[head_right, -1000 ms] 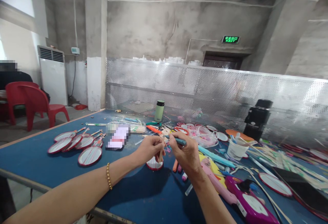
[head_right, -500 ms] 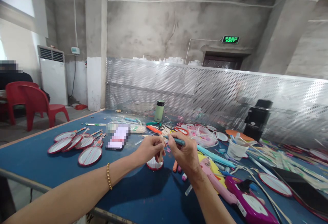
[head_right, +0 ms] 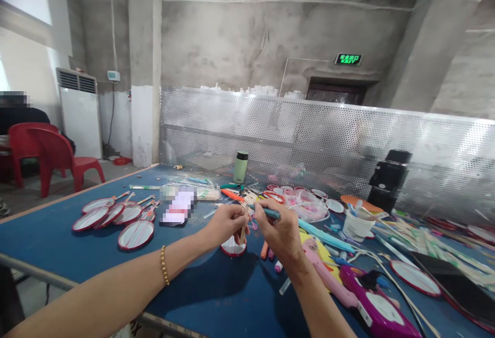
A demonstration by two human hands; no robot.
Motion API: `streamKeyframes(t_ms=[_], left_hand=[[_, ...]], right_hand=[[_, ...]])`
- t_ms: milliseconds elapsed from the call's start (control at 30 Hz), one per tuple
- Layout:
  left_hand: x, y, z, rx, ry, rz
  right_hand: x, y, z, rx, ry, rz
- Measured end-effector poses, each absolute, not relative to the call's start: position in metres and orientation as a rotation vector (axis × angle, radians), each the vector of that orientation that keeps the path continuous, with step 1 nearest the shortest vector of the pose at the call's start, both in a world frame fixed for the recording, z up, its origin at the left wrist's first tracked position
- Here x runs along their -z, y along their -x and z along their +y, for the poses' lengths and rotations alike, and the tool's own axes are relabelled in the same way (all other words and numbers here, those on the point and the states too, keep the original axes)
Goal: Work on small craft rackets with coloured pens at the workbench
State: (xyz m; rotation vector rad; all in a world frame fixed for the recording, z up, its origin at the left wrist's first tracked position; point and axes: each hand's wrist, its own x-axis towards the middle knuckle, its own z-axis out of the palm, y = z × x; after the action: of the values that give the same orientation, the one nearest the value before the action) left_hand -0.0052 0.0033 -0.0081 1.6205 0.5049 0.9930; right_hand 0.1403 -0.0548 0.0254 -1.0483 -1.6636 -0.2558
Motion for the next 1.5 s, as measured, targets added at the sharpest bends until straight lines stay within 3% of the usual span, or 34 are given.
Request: streamKeyframes(t_ms=[1500], left_hand=[[0.0079, 0.0050, 0.0038, -0.989, -1.602, 0.521]], right_hand=[[-0.0283, -0.1394, -0.0574, 0.251, 1.064, -1.652]])
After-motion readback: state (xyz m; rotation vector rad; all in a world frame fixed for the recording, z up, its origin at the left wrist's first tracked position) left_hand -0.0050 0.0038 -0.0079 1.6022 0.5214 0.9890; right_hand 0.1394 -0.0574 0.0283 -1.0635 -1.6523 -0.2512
